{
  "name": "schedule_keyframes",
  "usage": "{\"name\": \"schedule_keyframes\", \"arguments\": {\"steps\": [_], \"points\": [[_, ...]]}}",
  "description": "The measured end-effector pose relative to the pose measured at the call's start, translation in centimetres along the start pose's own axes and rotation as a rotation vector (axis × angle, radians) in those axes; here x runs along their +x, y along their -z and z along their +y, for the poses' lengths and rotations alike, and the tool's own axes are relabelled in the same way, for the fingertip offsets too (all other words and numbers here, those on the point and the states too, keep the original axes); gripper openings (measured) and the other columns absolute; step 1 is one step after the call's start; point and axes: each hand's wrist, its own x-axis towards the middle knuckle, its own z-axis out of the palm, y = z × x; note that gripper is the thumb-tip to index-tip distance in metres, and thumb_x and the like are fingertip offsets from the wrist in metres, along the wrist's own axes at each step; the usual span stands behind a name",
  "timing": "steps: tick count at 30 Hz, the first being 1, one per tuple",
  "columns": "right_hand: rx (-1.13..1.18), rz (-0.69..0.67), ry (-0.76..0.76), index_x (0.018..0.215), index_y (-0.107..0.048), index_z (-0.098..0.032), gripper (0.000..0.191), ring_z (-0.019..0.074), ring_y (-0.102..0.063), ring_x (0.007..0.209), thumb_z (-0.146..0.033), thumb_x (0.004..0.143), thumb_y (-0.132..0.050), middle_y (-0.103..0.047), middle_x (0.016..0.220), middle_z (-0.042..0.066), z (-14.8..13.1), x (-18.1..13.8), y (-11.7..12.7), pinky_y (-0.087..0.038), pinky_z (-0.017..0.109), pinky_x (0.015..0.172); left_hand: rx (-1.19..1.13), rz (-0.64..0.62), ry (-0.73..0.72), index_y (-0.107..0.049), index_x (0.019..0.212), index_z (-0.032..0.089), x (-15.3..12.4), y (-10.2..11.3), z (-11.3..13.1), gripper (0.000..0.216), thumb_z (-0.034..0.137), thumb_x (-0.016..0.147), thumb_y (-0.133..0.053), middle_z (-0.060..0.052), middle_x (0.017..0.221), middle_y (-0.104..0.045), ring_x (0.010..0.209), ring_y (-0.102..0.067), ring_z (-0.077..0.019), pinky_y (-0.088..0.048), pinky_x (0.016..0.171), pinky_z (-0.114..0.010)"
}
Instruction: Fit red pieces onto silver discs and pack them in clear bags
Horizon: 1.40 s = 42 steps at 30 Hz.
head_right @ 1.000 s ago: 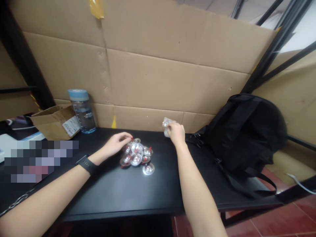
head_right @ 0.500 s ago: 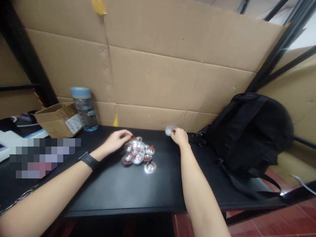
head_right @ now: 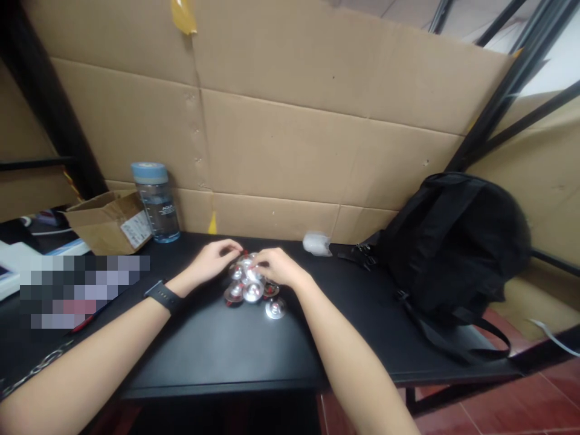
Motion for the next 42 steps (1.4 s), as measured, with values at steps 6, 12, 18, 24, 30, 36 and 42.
{"name": "schedule_keyframes", "arguments": {"steps": [6, 12, 18, 24, 30, 36, 42], "points": [[0.247, 0.333, -0.181, 0.095, -0.076, -0.019, 0.016, 0.0179, -0.069, 0.087, -0.033, 0.089, -0.07, -0.074, 0.104, 0.007, 0.3, 0.6, -0.9, -0.052, 0.028, 0.073, -0.027, -0.06, -0.097, -0.076, 0.1, 0.023, -0.6, -0.2, 1.3, 0.023, 0.038, 0.09, -0.061, -0.004, 0.102, -0.079, 0.092, -0.073, -0.0238, -0.053, 0.084, -0.031], [0.558, 0.325, -0.302, 0.099, -0.071, -0.019, 0.026, 0.0205, -0.072, 0.08, -0.042, 0.087, -0.071, -0.076, 0.094, 0.006, -1.1, 1.0, -2.2, -0.057, 0.031, 0.071, -0.204, -0.05, -0.079, -0.078, 0.104, 0.019, -1.1, -0.6, 2.4, 0.029, 0.042, 0.089, -0.066, -0.007, 0.103, -0.079, 0.091, -0.074, -0.026, -0.056, 0.081, -0.033], [0.636, 0.419, -0.274, 0.094, -0.065, -0.02, 0.027, 0.0207, -0.073, 0.089, -0.045, 0.087, -0.071, -0.075, 0.098, 0.007, -1.7, 1.3, -2.0, -0.059, 0.032, 0.08, -0.385, -0.11, -0.034, -0.078, 0.098, 0.016, -1.2, -0.9, 2.9, 0.036, 0.048, 0.086, -0.071, -0.008, 0.095, -0.079, 0.084, -0.072, -0.0248, -0.056, 0.072, -0.03], [0.634, 0.3, -0.264, 0.098, -0.061, -0.022, 0.036, 0.0169, -0.07, 0.081, -0.043, 0.076, -0.081, -0.073, 0.101, 0.005, -1.9, 1.0, -1.9, -0.057, 0.029, 0.072, -0.283, -0.054, -0.071, -0.077, 0.092, 0.016, -1.0, -1.1, 2.8, 0.025, 0.038, 0.086, -0.067, -0.007, 0.094, -0.078, 0.087, -0.07, -0.0247, -0.053, 0.078, -0.031], [0.557, 0.254, -0.238, 0.101, -0.061, -0.022, 0.032, 0.0124, -0.065, 0.069, -0.035, 0.077, -0.078, -0.074, 0.1, 0.004, -1.0, 0.8, -1.5, -0.053, 0.025, 0.063, -0.038, -0.002, -0.171, -0.074, 0.077, 0.019, -1.0, -0.7, 2.4, 0.016, 0.032, 0.082, -0.065, -0.006, 0.092, -0.073, 0.087, -0.067, -0.0224, -0.05, 0.081, -0.032], [0.575, 0.239, -0.272, 0.096, -0.068, -0.018, 0.027, 0.0136, -0.068, 0.07, -0.035, 0.077, -0.078, -0.073, 0.098, 0.006, 1.6, 0.5, -0.2, -0.055, 0.027, 0.066, 0.125, -0.018, -0.204, -0.073, 0.073, 0.022, -1.0, -0.4, 2.8, 0.013, 0.028, 0.08, -0.064, -0.004, 0.092, -0.073, 0.087, -0.066, -0.0221, -0.049, 0.082, -0.032], [0.607, 0.354, -0.402, 0.085, -0.067, -0.016, 0.028, 0.0146, -0.067, 0.062, -0.039, 0.073, -0.079, -0.072, 0.08, 0.004, 4.7, 0.0, 0.4, -0.05, 0.026, 0.058, 0.335, -0.019, -0.114, -0.074, 0.074, 0.023, 0.0, 0.8, 0.4, 0.02, 0.027, 0.083, -0.057, -0.004, 0.098, -0.075, 0.092, -0.067, -0.024, -0.047, 0.085, -0.034]]}}
